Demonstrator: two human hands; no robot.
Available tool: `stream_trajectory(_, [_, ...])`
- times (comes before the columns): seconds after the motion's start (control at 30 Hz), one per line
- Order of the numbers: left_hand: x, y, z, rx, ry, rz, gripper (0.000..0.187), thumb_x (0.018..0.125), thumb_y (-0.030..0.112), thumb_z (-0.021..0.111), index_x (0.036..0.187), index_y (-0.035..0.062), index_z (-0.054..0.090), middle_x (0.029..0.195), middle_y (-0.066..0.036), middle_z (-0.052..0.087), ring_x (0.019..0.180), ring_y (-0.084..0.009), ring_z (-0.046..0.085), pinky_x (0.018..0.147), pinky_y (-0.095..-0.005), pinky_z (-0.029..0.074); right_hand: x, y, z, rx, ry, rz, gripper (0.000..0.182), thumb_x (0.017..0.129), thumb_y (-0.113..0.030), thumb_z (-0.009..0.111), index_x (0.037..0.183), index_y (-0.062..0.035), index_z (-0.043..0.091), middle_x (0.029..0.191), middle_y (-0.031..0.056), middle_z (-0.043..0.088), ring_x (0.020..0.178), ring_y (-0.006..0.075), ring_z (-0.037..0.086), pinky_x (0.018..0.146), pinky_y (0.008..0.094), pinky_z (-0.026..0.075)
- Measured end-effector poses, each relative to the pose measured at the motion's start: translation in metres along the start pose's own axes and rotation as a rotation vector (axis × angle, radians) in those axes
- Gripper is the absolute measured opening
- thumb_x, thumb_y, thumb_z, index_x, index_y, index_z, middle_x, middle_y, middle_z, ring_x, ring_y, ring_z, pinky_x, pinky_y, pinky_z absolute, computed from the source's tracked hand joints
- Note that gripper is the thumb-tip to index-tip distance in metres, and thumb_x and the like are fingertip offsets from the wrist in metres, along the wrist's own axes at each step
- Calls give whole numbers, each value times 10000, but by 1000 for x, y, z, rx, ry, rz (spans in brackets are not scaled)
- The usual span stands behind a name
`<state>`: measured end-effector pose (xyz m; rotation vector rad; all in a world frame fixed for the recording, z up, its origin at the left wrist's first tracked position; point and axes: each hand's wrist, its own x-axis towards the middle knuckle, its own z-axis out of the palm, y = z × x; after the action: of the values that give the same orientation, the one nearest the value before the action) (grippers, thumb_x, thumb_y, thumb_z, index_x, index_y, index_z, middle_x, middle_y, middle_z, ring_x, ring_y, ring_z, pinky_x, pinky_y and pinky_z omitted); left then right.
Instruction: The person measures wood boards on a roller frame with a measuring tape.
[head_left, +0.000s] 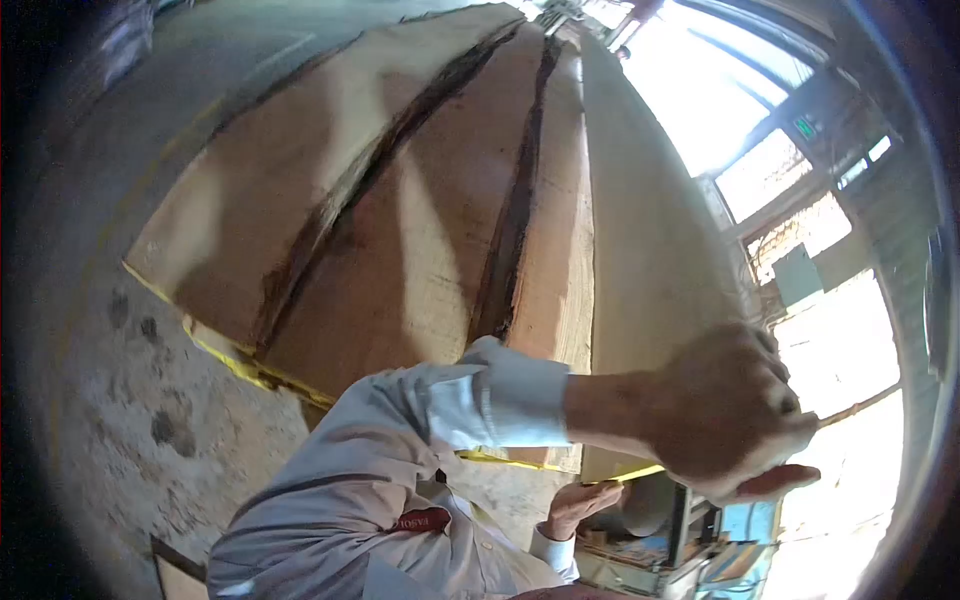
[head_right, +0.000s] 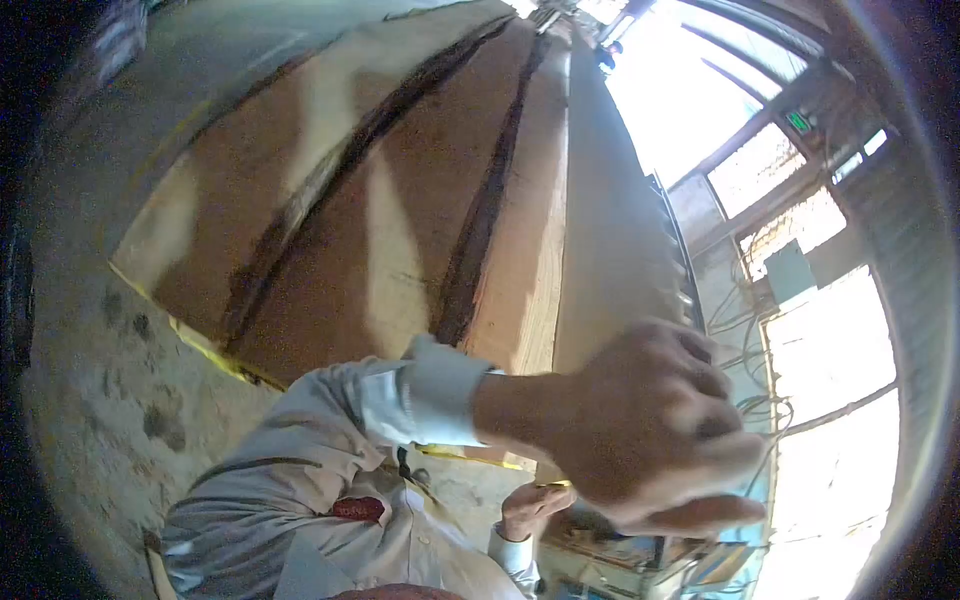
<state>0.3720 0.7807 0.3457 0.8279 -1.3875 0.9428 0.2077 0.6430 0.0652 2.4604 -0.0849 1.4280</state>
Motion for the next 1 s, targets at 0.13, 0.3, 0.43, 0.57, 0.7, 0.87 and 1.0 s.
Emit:
stream_trajectory(0.13, [-8,8,-41,93,15,-25,310,882,300,695,651,142,563,479,30,482,398,-121,448,429,-314,372,-46,30,18,267,-292,80,629,1019,-114,385,1594,9,160,1268,243,501,1007,419,506,890,562,409])
stream_trajectory(0.3, [-20,27,-89,139,-121,-152,220,932,225,634,786,61,623,607,-27,596,513,-181,549,521,-346,447,79,-21,-20,746,-183,489,819,1013,-634,368,1283,95,626,1243,297,657,1163,438,650,1002,472,503])
stream_trajectory(0.43, [-58,35,-78,178,-118,-193,345,1030,313,542,789,73,602,624,-26,592,580,-209,613,588,-385,492,101,14,-25,727,-2,460,785,1025,-612,351,1138,75,712,1166,277,689,1086,414,680,971,450,527])
stream_trajectory(0.57, [-118,38,-48,309,167,-198,537,1085,431,347,715,93,539,576,-22,549,546,-201,564,639,-368,492,113,58,-33,776,100,536,776,1028,-603,347,1010,65,742,1072,250,717,1019,399,699,933,438,547])
stream_trajectory(0.7, [-143,43,-36,218,516,-279,594,1085,474,267,658,108,459,516,-2,482,513,-176,489,658,-338,472,153,87,-46,712,87,229,798,1048,-583,303,876,73,724,918,223,733,943,385,730,889,444,566])
stream_trajectory(0.87, [-149,42,-30,242,653,-214,620,1078,553,233,701,115,456,489,18,409,512,-148,487,632,-318,468,133,85,-40,845,53,169,759,1074,-512,302,870,99,704,933,246,723,992,390,720,934,485,545])
stream_trajectory(1.0, [-168,40,-25,225,649,-196,609,1080,544,241,730,102,471,499,19,404,494,-143,485,633,-324,473,128,81,-36,785,230,586,542,1074,-383,417,1196,99,633,1329,229,609,1289,301,570,1092,400,410])
